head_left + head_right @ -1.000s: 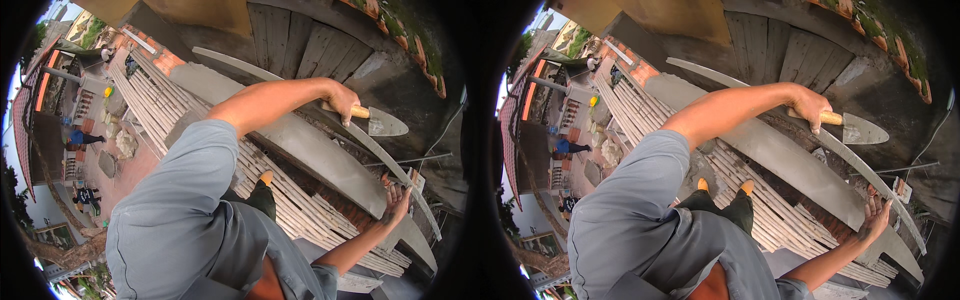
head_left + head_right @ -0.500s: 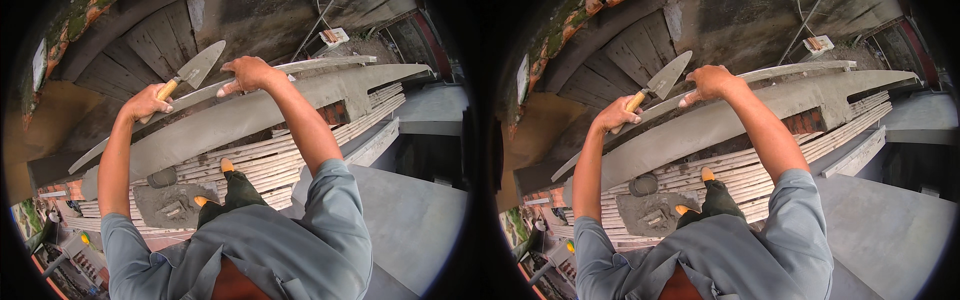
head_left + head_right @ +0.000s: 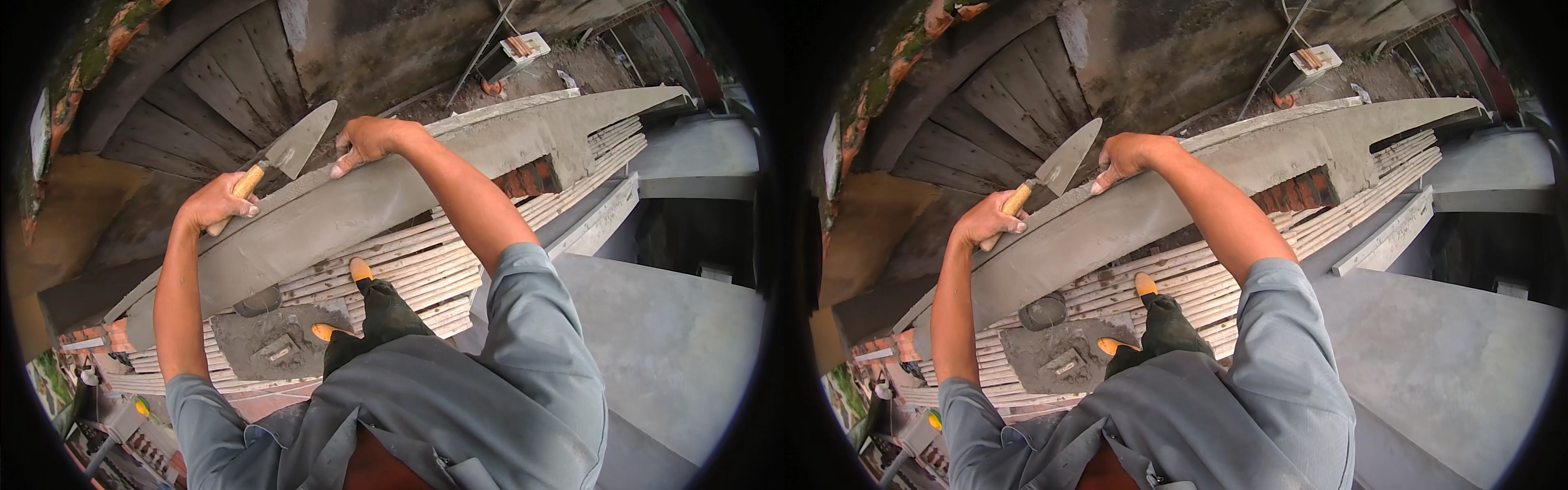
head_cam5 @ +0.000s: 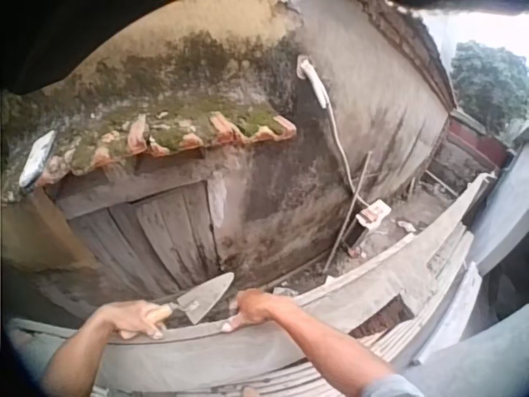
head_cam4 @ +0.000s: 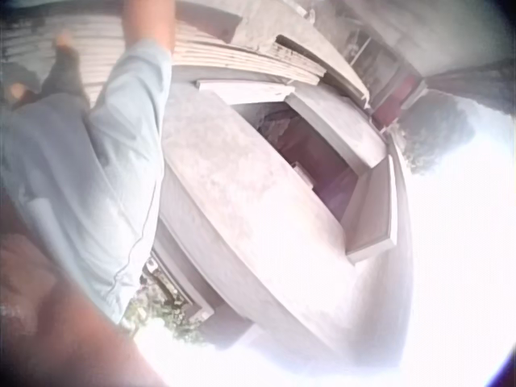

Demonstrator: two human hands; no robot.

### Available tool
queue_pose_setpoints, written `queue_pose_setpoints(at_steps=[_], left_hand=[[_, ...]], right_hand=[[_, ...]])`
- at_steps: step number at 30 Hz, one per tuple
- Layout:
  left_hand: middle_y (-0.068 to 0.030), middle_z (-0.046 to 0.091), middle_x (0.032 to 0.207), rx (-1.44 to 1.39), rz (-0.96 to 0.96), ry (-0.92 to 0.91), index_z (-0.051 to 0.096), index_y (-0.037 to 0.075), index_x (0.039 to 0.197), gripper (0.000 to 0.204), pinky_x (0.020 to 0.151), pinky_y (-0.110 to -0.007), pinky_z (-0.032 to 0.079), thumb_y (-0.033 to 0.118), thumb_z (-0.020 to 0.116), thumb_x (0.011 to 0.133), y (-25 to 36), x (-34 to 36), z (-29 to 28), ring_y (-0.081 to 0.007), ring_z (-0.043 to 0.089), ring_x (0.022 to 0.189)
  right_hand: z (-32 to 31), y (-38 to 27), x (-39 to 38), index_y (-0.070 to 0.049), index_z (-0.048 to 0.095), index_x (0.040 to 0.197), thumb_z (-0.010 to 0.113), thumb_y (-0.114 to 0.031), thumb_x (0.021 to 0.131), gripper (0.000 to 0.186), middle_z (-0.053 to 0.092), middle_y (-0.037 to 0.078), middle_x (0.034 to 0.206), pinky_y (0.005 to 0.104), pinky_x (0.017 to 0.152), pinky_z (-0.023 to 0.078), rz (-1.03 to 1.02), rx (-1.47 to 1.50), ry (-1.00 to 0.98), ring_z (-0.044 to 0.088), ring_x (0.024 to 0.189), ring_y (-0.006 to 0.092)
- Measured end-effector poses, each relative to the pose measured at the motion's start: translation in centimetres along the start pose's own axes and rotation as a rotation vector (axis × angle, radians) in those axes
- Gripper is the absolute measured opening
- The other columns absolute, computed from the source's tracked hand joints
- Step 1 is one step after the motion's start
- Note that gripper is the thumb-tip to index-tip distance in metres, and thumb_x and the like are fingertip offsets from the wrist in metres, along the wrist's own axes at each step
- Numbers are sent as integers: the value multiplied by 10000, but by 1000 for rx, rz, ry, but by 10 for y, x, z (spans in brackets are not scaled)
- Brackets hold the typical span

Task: The person applies wet cement to a brick wall using a trowel, then smooths the surface with a float. The person works on a single wall section, repeatedly spreading and leveling the cement.

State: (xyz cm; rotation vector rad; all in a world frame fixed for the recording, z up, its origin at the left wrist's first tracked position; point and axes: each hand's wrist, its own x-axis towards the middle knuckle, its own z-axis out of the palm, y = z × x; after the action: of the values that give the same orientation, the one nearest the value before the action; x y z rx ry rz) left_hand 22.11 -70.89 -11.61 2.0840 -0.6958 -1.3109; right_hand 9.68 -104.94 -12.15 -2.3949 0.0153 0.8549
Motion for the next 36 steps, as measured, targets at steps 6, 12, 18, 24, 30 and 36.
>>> queue_pose_setpoints(at_steps=[6,12,18,24,30,36], left_hand=[[-56,677,1067,-35,-10,-26,644,-2,1209,561,929,-303,502,179,824,709,2,-1,-1,-140,610,981],[-36,677,1006,-30,-17,-45,646,-1,1162,453,894,-301,516,140,829,772,2,-2,-3,-118,617,933],[-24,667,966,-23,-1,-38,635,19,1081,395,885,-301,517,149,838,768,-4,2,-4,-115,609,915],[-31,675,964,51,-16,1,638,20,1093,431,890,-304,505,167,865,758,4,-3,0,-131,612,914],[-125,737,1050,212,-41,1,646,-43,1281,661,905,-371,515,270,909,763,1,-6,1,-220,669,985],[-171,756,1160,217,-71,38,624,-18,1392,760,931,-414,544,304,923,773,-5,-22,6,-283,718,1066]], right_hand=[[0,-3,-1,-33,648,1446,901,-671,713,1004,660,210,1441,484,1107,507,75,11,-86,615,1351,393],[1,-3,-4,-40,609,1490,923,-659,688,1061,618,210,1498,484,1121,498,69,7,-97,594,1378,392],[2,-1,-1,-28,614,1482,922,-647,703,1042,620,222,1492,482,1121,499,53,10,-95,596,1375,393],[4,1,0,-19,619,1473,924,-631,711,1024,636,226,1470,473,1119,500,41,3,-60,608,1360,394],[11,9,4,25,731,1286,919,-503,776,759,765,236,1194,440,963,559,-38,33,23,732,1108,361],[6,-7,9,132,688,1293,954,-432,764,818,758,246,1189,389,1018,532,-13,72,-120,715,1131,304]])
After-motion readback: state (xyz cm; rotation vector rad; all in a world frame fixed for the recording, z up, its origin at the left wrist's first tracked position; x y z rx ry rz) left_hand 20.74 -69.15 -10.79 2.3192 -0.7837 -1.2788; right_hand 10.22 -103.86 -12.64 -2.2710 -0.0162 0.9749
